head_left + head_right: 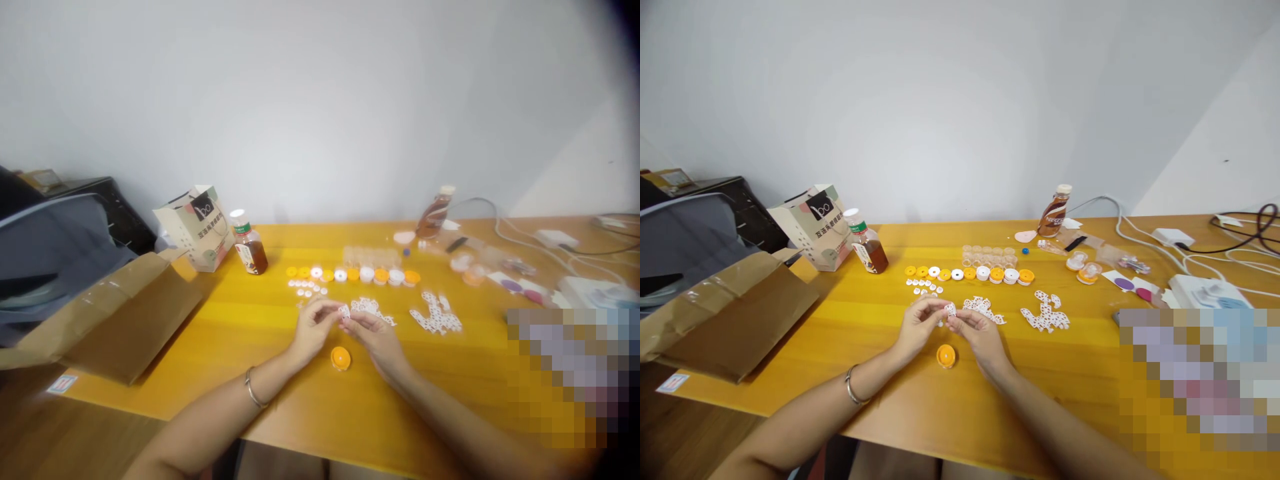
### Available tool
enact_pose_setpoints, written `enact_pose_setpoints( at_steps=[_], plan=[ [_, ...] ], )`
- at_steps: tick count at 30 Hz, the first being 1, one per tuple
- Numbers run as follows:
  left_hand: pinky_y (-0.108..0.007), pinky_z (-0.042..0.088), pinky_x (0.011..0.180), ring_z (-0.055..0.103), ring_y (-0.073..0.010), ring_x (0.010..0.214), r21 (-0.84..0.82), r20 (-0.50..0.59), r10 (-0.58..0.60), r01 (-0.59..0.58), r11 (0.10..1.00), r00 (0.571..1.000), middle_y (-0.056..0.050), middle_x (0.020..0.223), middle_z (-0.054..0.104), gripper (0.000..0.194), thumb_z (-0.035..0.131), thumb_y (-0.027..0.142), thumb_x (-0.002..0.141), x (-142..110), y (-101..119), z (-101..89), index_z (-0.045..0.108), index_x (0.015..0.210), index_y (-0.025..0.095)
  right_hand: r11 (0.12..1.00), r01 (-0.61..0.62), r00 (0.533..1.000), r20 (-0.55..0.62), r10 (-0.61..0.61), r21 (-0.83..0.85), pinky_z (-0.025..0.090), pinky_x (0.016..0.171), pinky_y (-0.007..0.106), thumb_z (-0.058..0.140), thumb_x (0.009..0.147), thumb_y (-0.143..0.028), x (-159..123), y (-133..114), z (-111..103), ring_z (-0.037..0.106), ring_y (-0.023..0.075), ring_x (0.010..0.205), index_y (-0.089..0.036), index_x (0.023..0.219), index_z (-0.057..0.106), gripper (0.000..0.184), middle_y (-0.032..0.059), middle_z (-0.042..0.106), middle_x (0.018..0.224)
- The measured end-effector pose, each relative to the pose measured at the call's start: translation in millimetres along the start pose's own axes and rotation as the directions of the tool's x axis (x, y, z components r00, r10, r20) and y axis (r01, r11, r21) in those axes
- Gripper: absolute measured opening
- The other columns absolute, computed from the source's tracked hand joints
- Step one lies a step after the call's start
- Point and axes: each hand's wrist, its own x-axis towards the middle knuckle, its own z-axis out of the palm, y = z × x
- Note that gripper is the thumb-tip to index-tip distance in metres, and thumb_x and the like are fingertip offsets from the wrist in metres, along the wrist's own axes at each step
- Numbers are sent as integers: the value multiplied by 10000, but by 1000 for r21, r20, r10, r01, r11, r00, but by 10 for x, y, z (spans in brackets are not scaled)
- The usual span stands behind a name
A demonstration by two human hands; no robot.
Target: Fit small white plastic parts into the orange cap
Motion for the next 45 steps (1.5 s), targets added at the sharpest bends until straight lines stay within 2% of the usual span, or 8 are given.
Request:
enact_pose_setpoints(
  at_steps=[9, 14, 20, 25, 40, 45],
  plan=[
    [-221, 439, 669, 547, -125, 749, 18, -28, -21, 21, 1000, 999, -41, 817, 569, 152, 592, 253, 726, -11, -24, 13, 650, 836, 166, 1000, -7, 1000, 16, 7, 11, 473, 737, 251, 749, 575, -274, 10, 9, -16, 623, 120, 686, -214, 685, 671, 148, -11, 697, 695],
    [-227, 447, 681, 552, -147, 806, -6, -12, -37, 37, 999, 999, -55, 860, 585, 151, 597, 267, 721, 1, 16, -5, 643, 817, 160, 1000, -5, 1000, 1, 4, 3, 473, 756, 289, 748, 576, -276, -1, 1, -16, 627, 140, 703, -209, 701, 667, 164, 3, 697, 710],
    [-233, 461, 664, 577, -136, 727, -85, 8, -134, 134, 987, 991, -54, 811, 629, 206, 616, 300, 701, 4, -4, -1, 622, 842, 150, 999, -8, 1000, -10, 7, -41, 478, 760, 324, 753, 554, -298, -16, -40, 8, 627, 163, 689, -202, 692, 667, 189, 11, 695, 692],
    [-219, 453, 624, 576, -127, 689, -95, -8, -139, 138, 986, 990, -44, 786, 632, 216, 624, 307, 692, 3, -25, -1, 619, 840, 149, 1000, -9, 1000, -21, 8, -20, 472, 766, 331, 765, 529, -314, -28, -55, 25, 627, 161, 675, -203, 685, 668, 214, 8, 696, 684],
    [-213, 444, 647, 554, -114, 691, -92, -5, -128, 127, 988, 992, -37, 773, 614, 184, 597, 296, 722, 3, -4, -1, 615, 828, 147, 997, -6, 1000, 17, 8, -82, 479, 743, 291, 700, 614, -371, -3, -53, -2, 601, 150, 703, -206, 685, 684, 181, 7, 671, 699],
    [-207, 445, 625, 554, -113, 687, -135, 16, -194, 195, 972, 981, -39, 780, 611, 228, 620, 306, 697, 27, -16, -18, 612, 860, 147, 995, -5, 1000, 24, 8, -97, 481, 752, 319, 702, 607, -387, -2, -46, 2, 607, 167, 710, -195, 685, 683, 208, 22, 674, 710]
  ],
)
